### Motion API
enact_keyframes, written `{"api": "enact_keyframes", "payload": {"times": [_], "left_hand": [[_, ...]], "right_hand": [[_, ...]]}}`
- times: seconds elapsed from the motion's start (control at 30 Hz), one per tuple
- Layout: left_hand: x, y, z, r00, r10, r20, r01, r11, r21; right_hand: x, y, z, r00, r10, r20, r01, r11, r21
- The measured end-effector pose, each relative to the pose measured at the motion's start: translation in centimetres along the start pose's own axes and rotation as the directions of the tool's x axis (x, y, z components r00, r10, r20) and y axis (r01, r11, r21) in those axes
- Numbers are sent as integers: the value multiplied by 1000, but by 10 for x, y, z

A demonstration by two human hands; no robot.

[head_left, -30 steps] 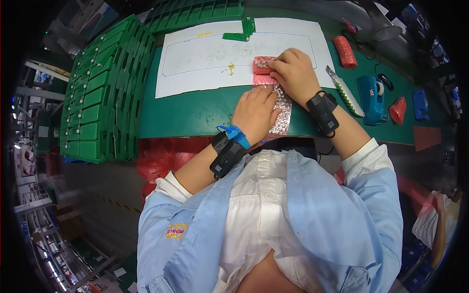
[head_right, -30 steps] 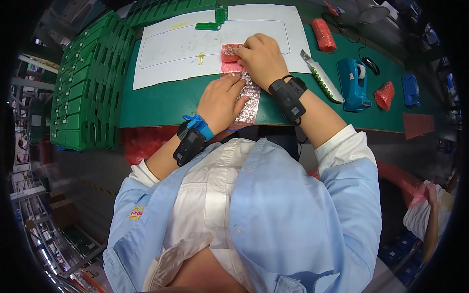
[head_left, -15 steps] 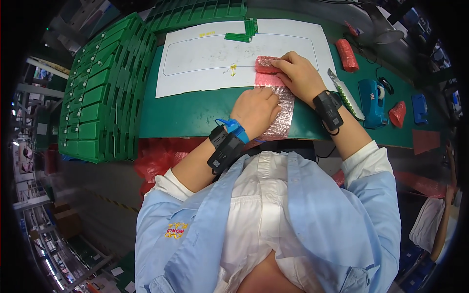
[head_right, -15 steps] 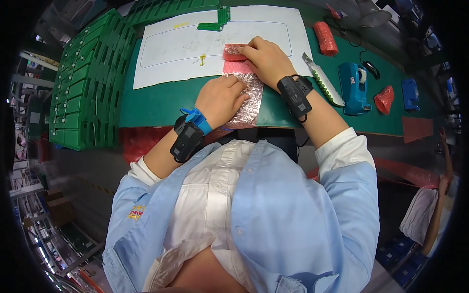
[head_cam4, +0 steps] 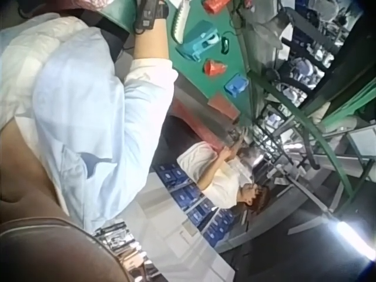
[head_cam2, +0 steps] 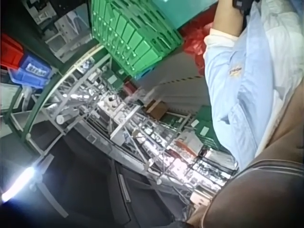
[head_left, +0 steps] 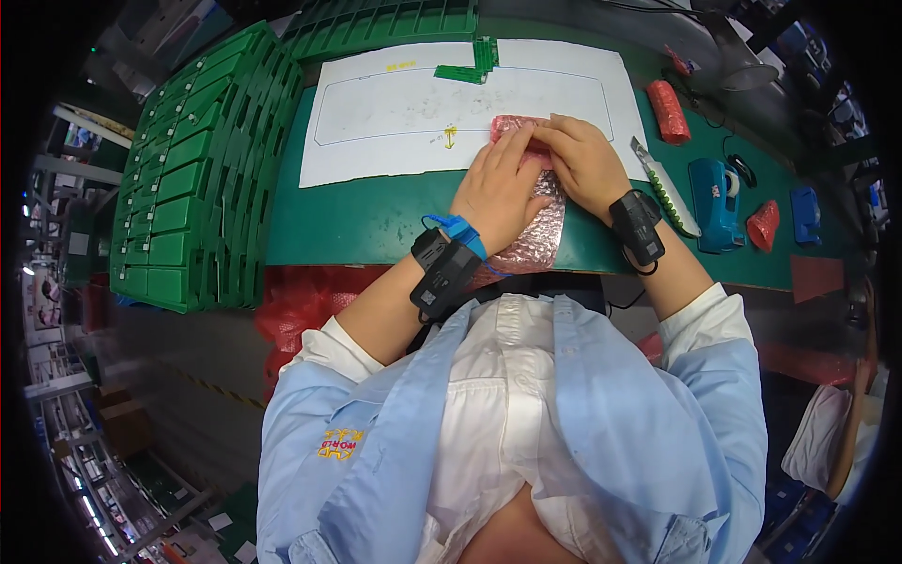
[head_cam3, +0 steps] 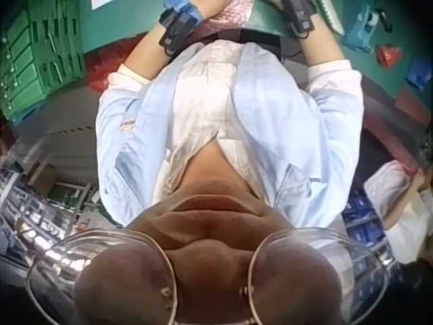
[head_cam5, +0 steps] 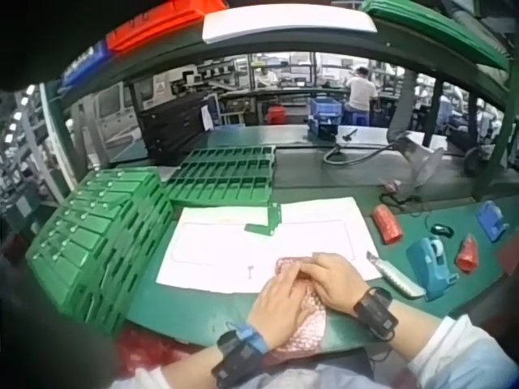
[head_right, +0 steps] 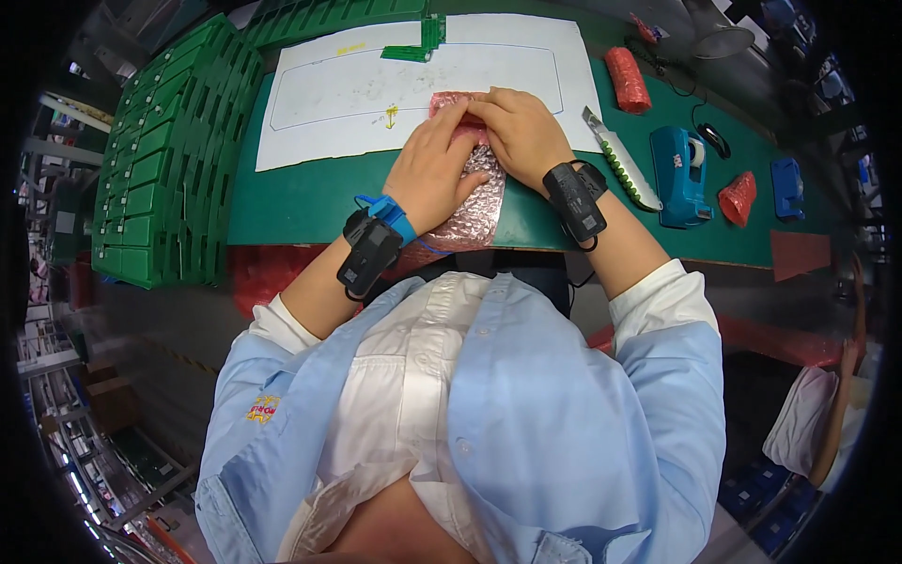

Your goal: The person wraps circuit boards in bubble wrap, secures them with tape, and places the finished bundles into a green plastic tray.

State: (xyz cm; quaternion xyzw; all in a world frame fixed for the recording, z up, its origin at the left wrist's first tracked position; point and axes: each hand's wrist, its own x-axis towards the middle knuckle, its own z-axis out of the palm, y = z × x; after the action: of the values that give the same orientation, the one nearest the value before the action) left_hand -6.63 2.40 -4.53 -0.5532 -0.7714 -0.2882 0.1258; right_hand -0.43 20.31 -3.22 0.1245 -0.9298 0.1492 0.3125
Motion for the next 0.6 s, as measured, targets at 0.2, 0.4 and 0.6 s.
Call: {"api": "enact_keyframes", "payload": {"times": [0.2,0.4,0.6], "left_hand": [[-7,-1,8,999,-31,34,28,996,86],[-4,0,9,1000,-28,-4,28,997,71],[-8,2,7,999,-41,-10,41,997,58]], "right_hand": [[22,7,-16,953,243,179,-278,939,205],[93,62,9,891,288,351,-326,944,54],[115,62,78,954,174,245,-149,982,-116]]}}
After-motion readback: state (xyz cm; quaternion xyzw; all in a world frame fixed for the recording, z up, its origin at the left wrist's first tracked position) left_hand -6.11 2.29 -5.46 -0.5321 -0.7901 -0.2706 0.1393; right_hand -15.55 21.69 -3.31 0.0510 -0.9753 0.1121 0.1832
